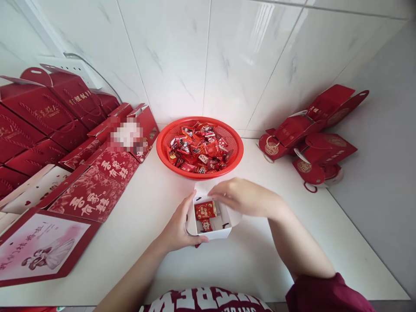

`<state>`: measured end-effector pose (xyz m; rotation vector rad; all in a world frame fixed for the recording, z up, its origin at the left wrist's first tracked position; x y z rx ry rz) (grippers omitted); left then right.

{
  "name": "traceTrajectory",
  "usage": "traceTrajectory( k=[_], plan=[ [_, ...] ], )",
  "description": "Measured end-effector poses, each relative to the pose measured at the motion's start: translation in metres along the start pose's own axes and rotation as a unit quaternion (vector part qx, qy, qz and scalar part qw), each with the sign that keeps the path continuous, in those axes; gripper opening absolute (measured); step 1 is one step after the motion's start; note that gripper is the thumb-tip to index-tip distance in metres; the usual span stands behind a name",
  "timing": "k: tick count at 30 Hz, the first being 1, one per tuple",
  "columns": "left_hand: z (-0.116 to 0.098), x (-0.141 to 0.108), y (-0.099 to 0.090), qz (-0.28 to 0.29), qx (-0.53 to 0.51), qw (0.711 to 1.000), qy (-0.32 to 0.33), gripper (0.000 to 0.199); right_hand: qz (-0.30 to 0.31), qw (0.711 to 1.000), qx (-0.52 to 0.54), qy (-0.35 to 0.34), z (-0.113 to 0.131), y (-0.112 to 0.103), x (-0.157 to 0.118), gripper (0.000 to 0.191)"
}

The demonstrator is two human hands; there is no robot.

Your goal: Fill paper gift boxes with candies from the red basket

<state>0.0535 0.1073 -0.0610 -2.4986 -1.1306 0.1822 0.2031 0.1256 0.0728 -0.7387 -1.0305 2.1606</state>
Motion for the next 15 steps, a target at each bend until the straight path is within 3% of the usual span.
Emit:
traceTrajectory(
  k=[3, 6, 9, 15],
  plan=[
    [0.003, 0.001, 0.004, 0.009, -0.083, 0.997, 0.006, 0.127, -0.113, 0.99, -0.037, 0.071, -0.036, -0.051, -0.004, 0.031],
    [0.0, 0.004, 0.005, 0.003, -0.122, 0.992, 0.039, 0.136, -0.121, 0.978, -0.086, 0.148, -0.075, -0.074, 0.011, 0.035],
    [0.001, 0.008, 0.008, 0.012, -0.154, 0.987, 0.046, 0.142, -0.051, 0.976, -0.117, 0.176, -0.099, -0.069, 0.042, 0.033],
    [0.009, 0.014, 0.007, 0.03, -0.163, 0.986, 0.01, 0.137, 0.03, 0.978, -0.109, 0.173, -0.116, -0.036, 0.1, 0.025]
  ],
)
Point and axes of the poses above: each hand's wrist, its own x-axis towards the middle knuckle, its own y-axis out of the palm, z = x × y, the point moved 8 cm from there along x, towards the middle knuckle, and after that the axes turned 8 degrees about z, right-handed, at the moved point
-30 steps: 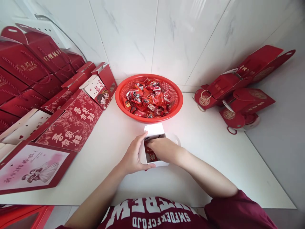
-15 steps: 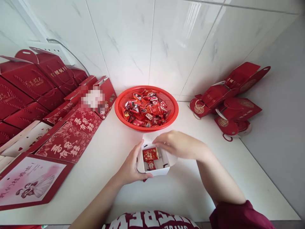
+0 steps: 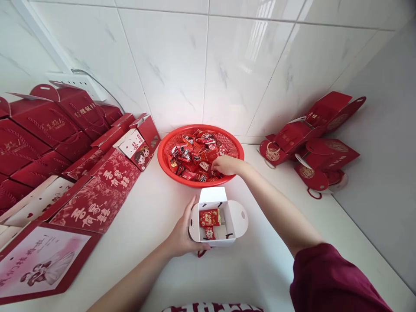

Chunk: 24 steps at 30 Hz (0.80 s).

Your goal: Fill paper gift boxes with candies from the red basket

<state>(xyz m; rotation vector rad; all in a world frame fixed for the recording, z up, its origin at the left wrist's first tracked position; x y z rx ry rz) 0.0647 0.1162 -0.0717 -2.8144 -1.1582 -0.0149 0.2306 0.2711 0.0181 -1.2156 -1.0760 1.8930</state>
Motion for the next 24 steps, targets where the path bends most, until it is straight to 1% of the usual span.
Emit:
traceTrajectory(
  k=[3, 7, 10, 13, 15, 17, 20, 22, 24],
  plan=[
    [-0.004, 0.006, 0.0, 0.024, 0.01, 1.0, 0.005, 0.132, 0.016, 1.0, 0.004, 0.009, -0.004, 0.009, 0.018, 0.028],
    [-0.008, 0.015, 0.0, 0.048, 0.01, 0.999, 0.017, 0.124, 0.016, 1.0, 0.011, 0.022, -0.017, 0.012, 0.033, 0.027],
    [-0.008, 0.019, 0.0, 0.051, 0.002, 0.999, 0.014, 0.121, -0.013, 0.999, 0.016, 0.025, -0.025, 0.011, 0.041, 0.034],
    [-0.007, 0.021, 0.0, 0.047, 0.0, 0.999, 0.008, 0.119, -0.056, 0.998, 0.017, 0.024, -0.028, 0.007, 0.044, 0.047],
    [-0.008, 0.021, 0.001, 0.049, 0.0, 0.999, 0.006, 0.118, -0.075, 0.997, 0.014, 0.026, -0.027, 0.003, 0.045, 0.046],
    [-0.009, 0.02, 0.001, 0.054, -0.002, 0.999, 0.006, 0.116, -0.082, 0.996, 0.008, 0.027, -0.025, 0.0, 0.045, 0.041],
    [-0.01, 0.02, 0.001, 0.058, -0.003, 0.998, 0.004, 0.114, -0.062, 0.998, -0.001, 0.025, -0.018, -0.001, 0.048, 0.032],
    [-0.009, 0.02, 0.001, 0.056, -0.002, 0.998, 0.002, 0.114, -0.027, 0.999, -0.007, 0.025, -0.011, 0.002, 0.053, 0.024],
    [-0.009, 0.02, 0.0, 0.055, -0.002, 0.998, 0.001, 0.113, 0.014, 1.0, -0.014, 0.022, -0.002, 0.008, 0.058, 0.025]
  ],
)
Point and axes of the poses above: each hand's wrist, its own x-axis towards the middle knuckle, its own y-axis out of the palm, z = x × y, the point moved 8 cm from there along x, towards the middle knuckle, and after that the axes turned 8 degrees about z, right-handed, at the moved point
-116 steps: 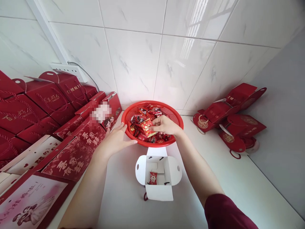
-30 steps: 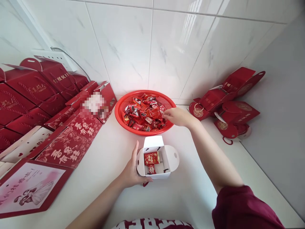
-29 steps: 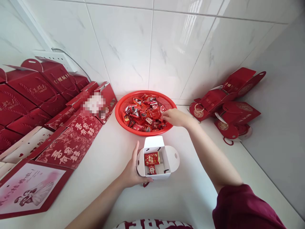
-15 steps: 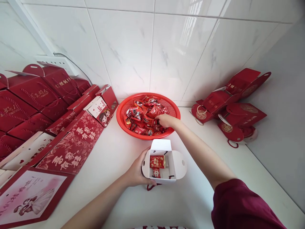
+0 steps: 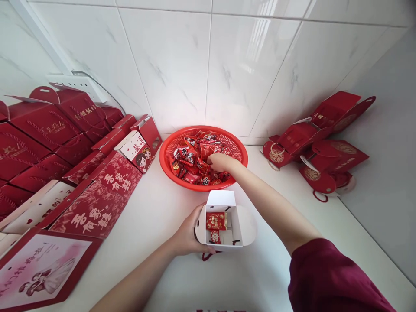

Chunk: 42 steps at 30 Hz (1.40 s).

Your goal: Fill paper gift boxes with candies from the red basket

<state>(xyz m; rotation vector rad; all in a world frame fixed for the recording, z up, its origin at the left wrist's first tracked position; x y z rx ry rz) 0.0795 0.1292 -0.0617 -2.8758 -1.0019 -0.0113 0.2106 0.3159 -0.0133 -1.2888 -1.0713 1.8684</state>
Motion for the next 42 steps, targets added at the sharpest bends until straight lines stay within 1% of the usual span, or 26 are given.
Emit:
traceTrajectory(
  k=[3, 5, 8, 11, 14, 16, 19, 22, 24, 27, 28, 30, 32, 34, 37, 40, 42],
  plan=[
    [0.0, 0.0, 0.0, 0.0, 0.0, 1.0, -0.005, 0.113, 0.043, 0.999, -0.007, -0.022, 0.015, 0.009, 0.005, 0.028],
    [0.001, -0.001, -0.001, -0.001, 0.001, 1.0, -0.008, 0.114, 0.049, 0.998, -0.003, -0.043, 0.022, 0.011, 0.006, 0.025],
    [0.0, -0.001, -0.001, -0.002, 0.0, 1.0, -0.002, 0.115, 0.03, 0.996, 0.025, -0.076, 0.023, 0.006, 0.001, 0.022],
    [0.0, 0.0, 0.0, 0.001, -0.003, 1.0, 0.006, 0.115, 0.004, 0.99, 0.078, -0.113, 0.018, -0.003, -0.009, 0.024],
    [0.0, 0.001, 0.001, 0.006, -0.004, 1.0, 0.009, 0.113, -0.017, 0.979, 0.142, -0.148, 0.013, -0.009, -0.024, 0.026],
    [0.0, 0.001, 0.0, 0.002, 0.009, 1.0, 0.01, 0.112, -0.034, 0.968, 0.188, -0.165, 0.008, -0.009, -0.034, 0.025],
    [-0.003, -0.003, -0.003, -0.02, 0.068, 0.997, 0.014, 0.112, -0.082, 0.947, 0.26, -0.171, -0.003, -0.008, -0.046, 0.028],
    [-0.006, -0.01, -0.006, -0.042, 0.137, 0.989, 0.021, 0.115, -0.152, 0.924, 0.318, -0.146, -0.018, -0.007, -0.054, 0.032],
    [-0.01, -0.015, -0.007, -0.051, 0.164, 0.985, 0.036, 0.117, -0.19, 0.899, 0.369, -0.142, -0.025, -0.008, -0.058, 0.033],
    [-0.016, -0.021, -0.008, -0.062, 0.179, 0.981, 0.05, 0.117, -0.215, 0.844, 0.465, -0.16, -0.03, -0.009, -0.06, 0.031],
    [-0.017, -0.022, -0.009, -0.065, 0.178, 0.981, 0.046, 0.117, -0.217, 0.83, 0.488, -0.163, -0.03, -0.009, -0.06, 0.029],
    [-0.016, -0.021, -0.01, -0.063, 0.169, 0.983, 0.026, 0.117, -0.223, 0.816, 0.506, -0.165, -0.031, -0.01, -0.059, 0.028],
    [-0.012, -0.018, -0.011, -0.049, 0.147, 0.988, 0.003, 0.113, -0.242, 0.804, 0.514, -0.177, -0.03, -0.013, -0.063, 0.03],
    [-0.009, -0.013, -0.011, -0.03, 0.12, 0.992, -0.004, 0.107, -0.272, 0.789, 0.514, -0.199, -0.028, -0.019, -0.074, 0.031],
    [-0.005, -0.008, -0.013, -0.016, 0.08, 0.997, 0.01, 0.103, -0.304, 0.774, 0.511, -0.22, -0.019, -0.023, -0.104, 0.031],
    [-0.004, -0.005, -0.014, -0.009, 0.04, 0.999, 0.02, 0.103, -0.286, 0.761, 0.529, -0.244, -0.002, -0.018, -0.14, 0.03],
    [-0.004, -0.004, -0.012, 0.002, 0.013, 1.0, 0.026, 0.102, -0.261, 0.762, 0.532, -0.262, 0.01, -0.011, -0.163, 0.029]
  ],
)
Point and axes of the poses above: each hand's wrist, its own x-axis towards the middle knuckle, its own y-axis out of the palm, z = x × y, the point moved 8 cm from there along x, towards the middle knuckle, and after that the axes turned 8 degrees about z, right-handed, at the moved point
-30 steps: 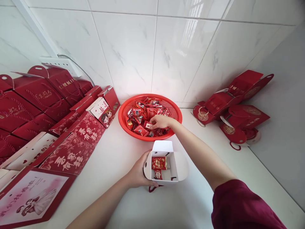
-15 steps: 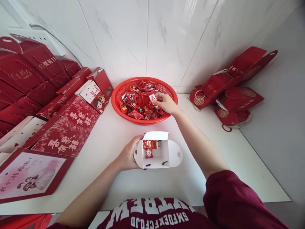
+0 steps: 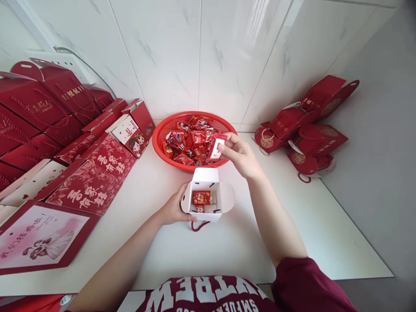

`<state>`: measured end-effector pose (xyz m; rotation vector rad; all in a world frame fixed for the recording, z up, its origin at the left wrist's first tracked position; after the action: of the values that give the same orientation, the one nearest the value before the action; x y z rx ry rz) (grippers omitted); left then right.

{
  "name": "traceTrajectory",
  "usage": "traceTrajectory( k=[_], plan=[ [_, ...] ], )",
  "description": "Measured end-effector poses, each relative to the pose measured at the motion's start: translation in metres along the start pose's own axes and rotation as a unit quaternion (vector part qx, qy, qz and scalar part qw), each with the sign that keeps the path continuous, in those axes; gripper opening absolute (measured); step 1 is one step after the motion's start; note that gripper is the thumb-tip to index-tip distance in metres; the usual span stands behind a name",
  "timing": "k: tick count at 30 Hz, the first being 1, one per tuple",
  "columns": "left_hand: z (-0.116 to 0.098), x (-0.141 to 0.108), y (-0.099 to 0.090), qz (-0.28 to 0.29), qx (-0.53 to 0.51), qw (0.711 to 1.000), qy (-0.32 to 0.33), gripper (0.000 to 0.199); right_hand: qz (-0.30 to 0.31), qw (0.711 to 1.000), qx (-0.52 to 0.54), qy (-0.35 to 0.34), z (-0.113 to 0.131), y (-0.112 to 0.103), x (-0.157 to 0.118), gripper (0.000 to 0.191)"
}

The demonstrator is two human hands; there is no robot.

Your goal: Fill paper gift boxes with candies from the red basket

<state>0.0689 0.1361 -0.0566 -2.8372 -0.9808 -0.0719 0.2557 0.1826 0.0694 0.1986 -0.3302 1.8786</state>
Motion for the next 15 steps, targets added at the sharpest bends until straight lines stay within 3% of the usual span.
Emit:
traceTrajectory(
  k=[4, 9, 13, 15],
  plan=[
    [-0.002, 0.001, 0.002, 0.009, -0.029, 0.999, 0.017, 0.101, 0.112, 0.994, -0.021, -0.007, 0.025, 0.025, -0.029, 0.02],
    [0.004, 0.002, 0.0, 0.006, -0.025, 0.999, 0.028, 0.1, 0.238, 0.959, -0.151, -0.022, 0.039, 0.055, -0.046, 0.024],
    [0.003, 0.003, 0.002, 0.014, -0.012, 0.999, 0.037, 0.097, 0.341, 0.905, -0.253, -0.004, 0.022, 0.086, -0.054, 0.034],
    [0.003, 0.003, 0.006, 0.034, 0.007, 0.999, 0.032, 0.084, 0.394, 0.858, -0.325, 0.047, 0.002, 0.099, -0.057, 0.035]
  ],
)
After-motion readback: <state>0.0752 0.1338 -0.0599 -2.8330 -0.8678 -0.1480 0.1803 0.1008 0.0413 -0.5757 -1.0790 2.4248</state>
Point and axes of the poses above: each hand's wrist, its own x-axis towards the middle knuckle, its own y-axis out of the palm, z = x × y, the point moved 8 cm from there along x, towards the middle knuckle, and after that the axes turned 8 degrees about z, right-handed, at the moved point
